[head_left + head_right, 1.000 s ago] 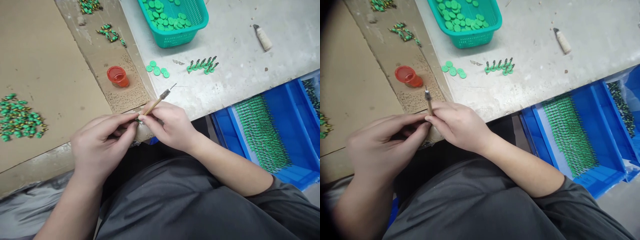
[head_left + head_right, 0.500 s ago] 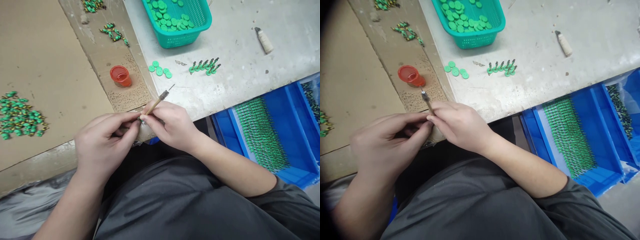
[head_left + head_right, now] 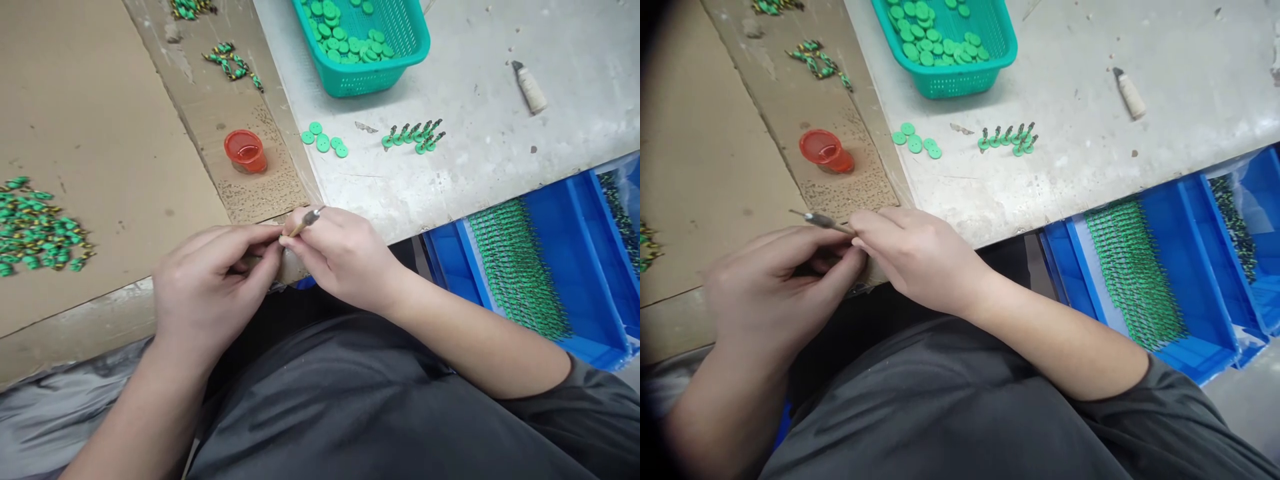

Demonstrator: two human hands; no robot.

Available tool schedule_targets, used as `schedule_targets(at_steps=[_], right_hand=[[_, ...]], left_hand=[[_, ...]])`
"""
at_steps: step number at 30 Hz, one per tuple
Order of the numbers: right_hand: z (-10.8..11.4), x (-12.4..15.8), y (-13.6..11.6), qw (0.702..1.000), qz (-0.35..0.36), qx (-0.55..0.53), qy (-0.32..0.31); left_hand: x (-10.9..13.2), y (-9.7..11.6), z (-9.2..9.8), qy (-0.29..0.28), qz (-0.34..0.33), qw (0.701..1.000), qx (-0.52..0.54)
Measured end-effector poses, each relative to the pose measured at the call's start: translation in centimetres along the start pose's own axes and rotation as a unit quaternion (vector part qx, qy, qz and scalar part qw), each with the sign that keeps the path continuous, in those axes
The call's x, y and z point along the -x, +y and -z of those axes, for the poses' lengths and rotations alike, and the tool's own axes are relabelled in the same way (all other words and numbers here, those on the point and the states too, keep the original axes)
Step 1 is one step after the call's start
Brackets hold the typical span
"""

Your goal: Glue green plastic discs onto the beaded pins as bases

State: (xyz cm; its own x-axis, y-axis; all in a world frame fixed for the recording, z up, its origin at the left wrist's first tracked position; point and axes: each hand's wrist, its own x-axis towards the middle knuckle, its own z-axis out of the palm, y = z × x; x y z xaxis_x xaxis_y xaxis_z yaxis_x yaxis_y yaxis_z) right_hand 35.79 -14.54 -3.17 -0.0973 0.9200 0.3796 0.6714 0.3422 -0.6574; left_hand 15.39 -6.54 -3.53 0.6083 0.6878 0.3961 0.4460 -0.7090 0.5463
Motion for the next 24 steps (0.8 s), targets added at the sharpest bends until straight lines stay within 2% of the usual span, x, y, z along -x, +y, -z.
schedule_targets(at_steps=[9,12,15,19,24], right_hand=[[-0.2,-0.2,0.1,1.000,-0.006,-0.001,-0.012],[-0.2,-0.2,0.4,0.999,-0.012,-0.038,0.001],[0.1,0.3,0.8,0.993,-0.067,-0.081,0.054],[0.8,1.8,1.1,0.964,-0.145,-0.160,0.157],[1.0,2.7,1.5,0.950,-0.169,-0.201,0.168]], left_hand=[[-0.2,0.1,0.0,-0.005,0.002,1.000,0.002],[-0.1,0.2,0.0,-0.006,0.035,0.999,0.024],[0.0,0.2,0.1,-0.012,0.069,0.996,0.046],[0.3,0.4,0.5,-0.027,0.099,0.992,0.069],[-0.2,0.9,0.7,-0.011,0.102,0.991,0.085]])
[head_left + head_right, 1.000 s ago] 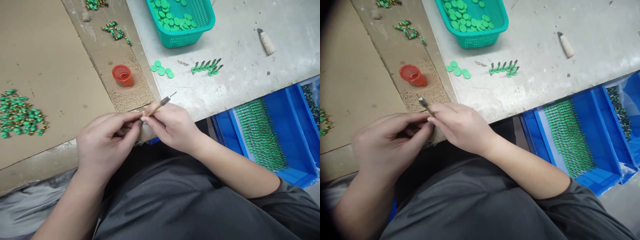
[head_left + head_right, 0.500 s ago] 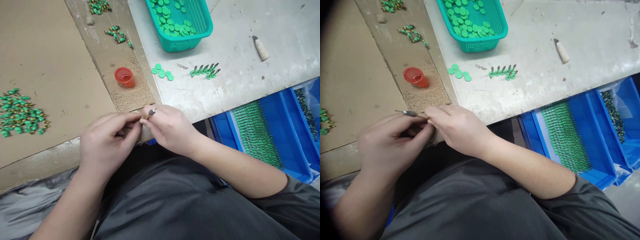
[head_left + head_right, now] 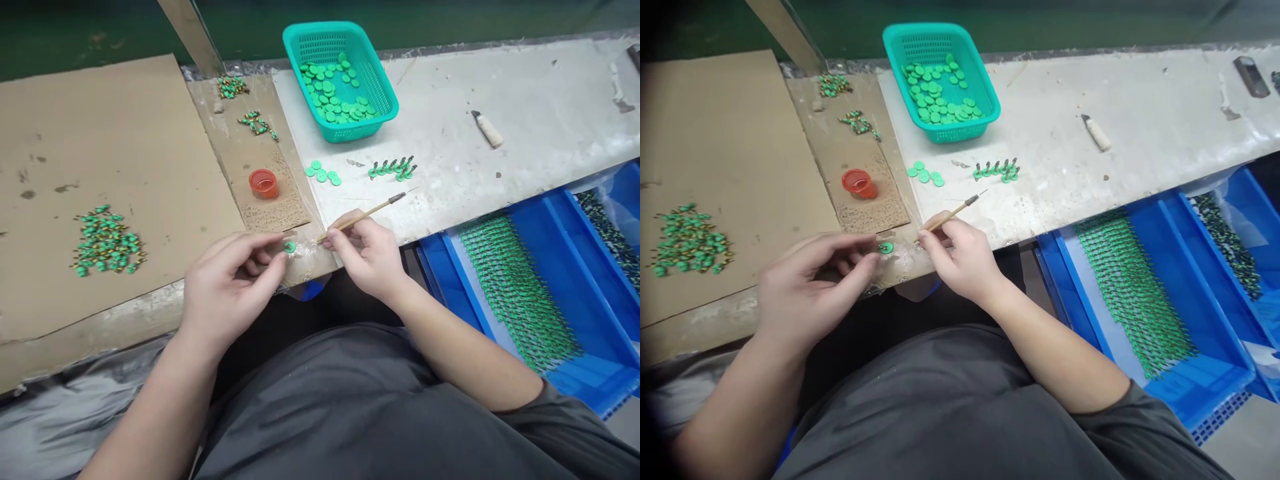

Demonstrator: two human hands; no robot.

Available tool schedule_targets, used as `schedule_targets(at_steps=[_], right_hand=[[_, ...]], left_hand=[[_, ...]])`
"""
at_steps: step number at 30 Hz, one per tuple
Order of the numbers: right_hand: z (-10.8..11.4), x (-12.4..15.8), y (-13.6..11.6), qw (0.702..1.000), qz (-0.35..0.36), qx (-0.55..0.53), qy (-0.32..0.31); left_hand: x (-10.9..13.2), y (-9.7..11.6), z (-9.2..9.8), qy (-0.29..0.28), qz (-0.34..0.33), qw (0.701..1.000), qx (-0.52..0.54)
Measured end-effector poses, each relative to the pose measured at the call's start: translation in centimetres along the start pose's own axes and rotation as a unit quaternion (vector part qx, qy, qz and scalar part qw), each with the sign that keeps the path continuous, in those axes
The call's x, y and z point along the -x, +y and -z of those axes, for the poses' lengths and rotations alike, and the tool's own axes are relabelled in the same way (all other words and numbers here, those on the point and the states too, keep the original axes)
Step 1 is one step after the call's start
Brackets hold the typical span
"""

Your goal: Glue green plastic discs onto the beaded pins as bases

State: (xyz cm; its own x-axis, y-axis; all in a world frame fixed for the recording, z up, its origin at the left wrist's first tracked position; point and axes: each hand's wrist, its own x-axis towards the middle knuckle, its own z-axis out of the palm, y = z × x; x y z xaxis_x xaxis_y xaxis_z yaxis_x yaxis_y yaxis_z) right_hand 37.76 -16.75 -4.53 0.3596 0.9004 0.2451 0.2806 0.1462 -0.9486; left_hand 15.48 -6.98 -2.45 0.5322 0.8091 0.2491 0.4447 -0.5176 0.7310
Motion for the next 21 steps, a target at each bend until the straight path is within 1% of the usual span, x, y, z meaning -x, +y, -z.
schedule_targets(at_steps=[3,4,6,8,9,11,15,18,21], right_hand=[[-0.1,-0.1,0.2,1.000,-0.016,0.001,0.001],[-0.1,-0.2,0.2,1.000,-0.018,-0.001,-0.001],[-0.1,-0.2,0.2,1.000,-0.017,-0.009,-0.005],[0.0,-0.2,0.2,1.000,-0.017,-0.016,-0.004],[0.0,-0.1,0.2,1.000,-0.020,-0.016,-0.003],[0.0,0.0,0.2,0.999,-0.030,-0.014,-0.001],[-0.2,0.1,0.2,0.999,-0.031,-0.024,-0.004],[-0.2,0.2,0.0,0.999,-0.023,-0.024,-0.006],[-0.2,0.2,-0.2,1.000,-0.019,-0.014,-0.006]], left_hand=[[-0.5,0.4,-0.3,0.015,-0.019,1.000,0.000],[-0.6,0.6,-0.4,0.018,-0.016,1.000,0.004],[-0.8,1.1,-0.3,0.029,0.036,0.998,0.045],[-0.8,1.8,0.4,0.039,0.108,0.988,0.099],[-0.9,2.3,0.9,0.042,0.133,0.983,0.121],[-0.9,3.3,2.0,0.045,0.150,0.977,0.145],[-1.0,5.4,4.0,0.022,0.163,0.965,0.204],[-0.9,6.4,4.7,0.005,0.174,0.953,0.249],[-0.8,6.8,5.0,-0.013,0.180,0.941,0.286]])
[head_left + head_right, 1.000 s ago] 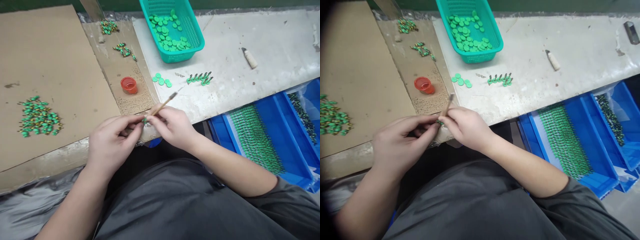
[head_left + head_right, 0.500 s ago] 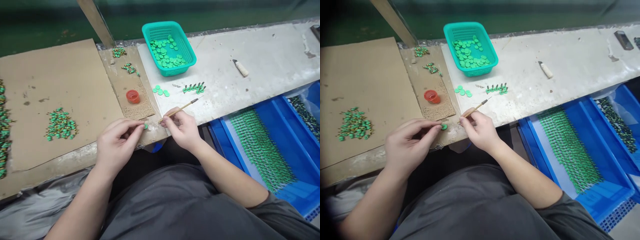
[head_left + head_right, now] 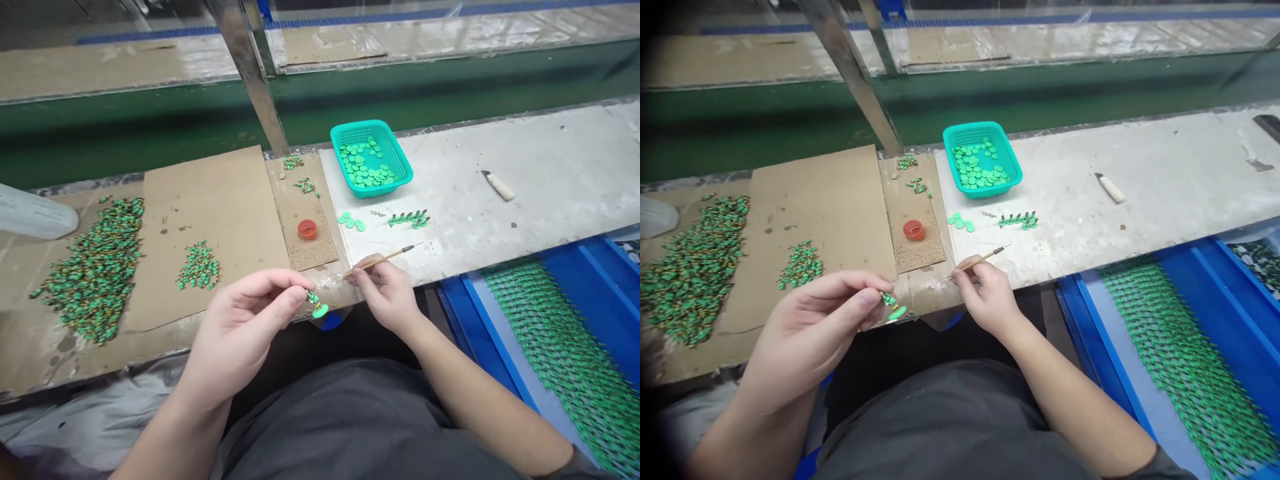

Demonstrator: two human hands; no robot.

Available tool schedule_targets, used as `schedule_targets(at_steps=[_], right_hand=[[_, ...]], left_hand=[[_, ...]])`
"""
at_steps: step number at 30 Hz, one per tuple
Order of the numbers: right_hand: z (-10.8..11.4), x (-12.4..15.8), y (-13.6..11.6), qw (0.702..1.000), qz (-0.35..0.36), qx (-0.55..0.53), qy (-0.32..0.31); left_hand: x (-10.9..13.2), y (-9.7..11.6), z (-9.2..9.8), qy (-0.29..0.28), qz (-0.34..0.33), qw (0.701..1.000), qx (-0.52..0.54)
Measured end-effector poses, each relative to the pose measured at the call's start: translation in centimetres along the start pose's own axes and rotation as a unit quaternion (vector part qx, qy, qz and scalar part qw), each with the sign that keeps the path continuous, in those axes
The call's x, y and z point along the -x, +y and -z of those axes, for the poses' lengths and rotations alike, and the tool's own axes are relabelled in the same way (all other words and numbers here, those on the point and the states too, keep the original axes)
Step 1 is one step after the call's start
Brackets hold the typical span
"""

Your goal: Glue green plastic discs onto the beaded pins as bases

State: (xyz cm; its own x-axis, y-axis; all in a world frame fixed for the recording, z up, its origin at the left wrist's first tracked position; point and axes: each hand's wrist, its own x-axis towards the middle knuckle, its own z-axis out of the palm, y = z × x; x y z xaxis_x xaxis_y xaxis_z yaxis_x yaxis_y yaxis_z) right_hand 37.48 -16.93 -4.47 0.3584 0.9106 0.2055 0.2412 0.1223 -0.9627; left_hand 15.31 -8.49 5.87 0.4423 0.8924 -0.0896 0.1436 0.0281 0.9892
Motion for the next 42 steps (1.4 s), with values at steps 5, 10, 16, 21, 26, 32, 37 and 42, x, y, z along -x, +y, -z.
schedule_targets(at_steps=[5,10,16,21,26,32,37,42], right_hand=[[-0.1,-0.2,0.2,1.000,0.006,0.007,-0.004],[-0.1,0.0,-0.2,0.999,0.029,0.014,0.005],[2.9,2.7,-1.4,0.996,0.060,0.049,0.043],[6.2,4.6,-1.2,0.993,0.045,0.050,0.096],[8.4,5.4,-1.1,0.992,0.031,0.049,0.115],[9.9,6.2,-0.8,0.991,0.018,0.050,0.126],[10.5,6.3,-0.5,0.991,0.012,0.040,0.129],[10.6,6.4,-0.9,0.991,0.007,0.028,0.128]], left_hand=[[0.2,0.2,0.3,-0.030,0.024,0.999,0.023],[-0.5,0.0,0.3,-0.019,-0.024,0.999,-0.044],[-5.5,-2.9,-2.9,0.038,-0.154,0.960,-0.229],[-10.1,-3.9,-9.9,-0.006,-0.220,0.940,-0.262],[-13.1,-3.5,-15.9,-0.053,-0.274,0.906,-0.317],[-14.7,-3.9,-18.1,-0.057,-0.286,0.883,-0.368],[-14.7,-4.6,-19.0,-0.058,-0.283,0.877,-0.383],[-14.1,-3.7,-17.0,-0.016,-0.269,0.880,-0.391]])
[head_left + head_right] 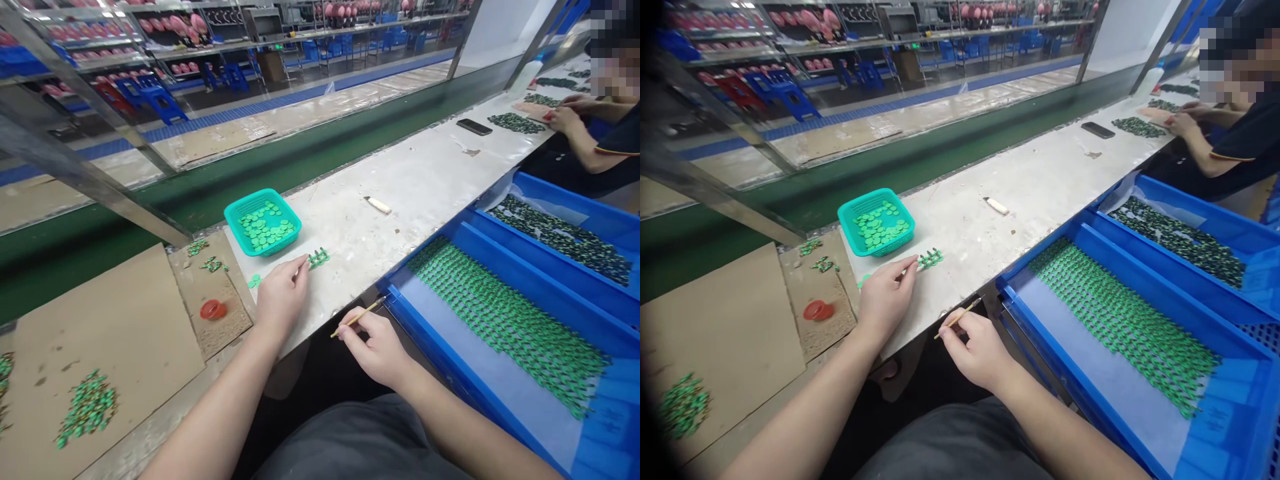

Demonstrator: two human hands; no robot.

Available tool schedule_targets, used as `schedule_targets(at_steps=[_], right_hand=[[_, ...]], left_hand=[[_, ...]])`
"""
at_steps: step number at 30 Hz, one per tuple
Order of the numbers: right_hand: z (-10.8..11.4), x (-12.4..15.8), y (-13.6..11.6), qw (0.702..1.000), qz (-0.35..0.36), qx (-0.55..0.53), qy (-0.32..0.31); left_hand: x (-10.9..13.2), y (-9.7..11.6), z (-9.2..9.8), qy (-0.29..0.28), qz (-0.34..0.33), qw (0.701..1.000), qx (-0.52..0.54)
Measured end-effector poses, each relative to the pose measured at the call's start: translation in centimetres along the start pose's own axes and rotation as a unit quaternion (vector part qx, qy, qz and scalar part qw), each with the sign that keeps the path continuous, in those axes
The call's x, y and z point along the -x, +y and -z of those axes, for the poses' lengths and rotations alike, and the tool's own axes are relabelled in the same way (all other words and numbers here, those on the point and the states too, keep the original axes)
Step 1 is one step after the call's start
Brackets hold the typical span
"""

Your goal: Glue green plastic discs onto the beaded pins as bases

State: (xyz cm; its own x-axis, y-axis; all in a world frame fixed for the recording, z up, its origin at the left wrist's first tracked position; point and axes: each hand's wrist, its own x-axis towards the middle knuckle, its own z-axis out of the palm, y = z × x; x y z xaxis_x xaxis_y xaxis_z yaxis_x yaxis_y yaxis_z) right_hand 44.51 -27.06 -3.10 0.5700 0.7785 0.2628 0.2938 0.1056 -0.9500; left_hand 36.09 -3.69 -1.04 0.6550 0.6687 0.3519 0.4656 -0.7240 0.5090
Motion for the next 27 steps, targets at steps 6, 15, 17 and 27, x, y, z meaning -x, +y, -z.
schedule_targets(at_steps=[6,15,17,27], right_hand=[[0.6,0.7,-0.7,0.999,-0.030,-0.028,0.007],[0.0,0.4,-2.0,0.999,-0.049,-0.003,-0.003],[-0.1,0.5,-2.2,0.999,-0.049,0.003,-0.011],[-1.6,0.4,-2.3,0.998,-0.045,0.016,-0.048]], left_hand=[[-1.1,-3.9,6.5,-0.049,0.080,0.993,-0.071],[-1.0,-3.0,6.3,-0.214,0.063,0.958,-0.180],[-1.1,-2.9,6.6,-0.232,0.059,0.953,-0.187],[-2.5,-4.4,8.1,-0.275,-0.013,0.942,-0.193]])
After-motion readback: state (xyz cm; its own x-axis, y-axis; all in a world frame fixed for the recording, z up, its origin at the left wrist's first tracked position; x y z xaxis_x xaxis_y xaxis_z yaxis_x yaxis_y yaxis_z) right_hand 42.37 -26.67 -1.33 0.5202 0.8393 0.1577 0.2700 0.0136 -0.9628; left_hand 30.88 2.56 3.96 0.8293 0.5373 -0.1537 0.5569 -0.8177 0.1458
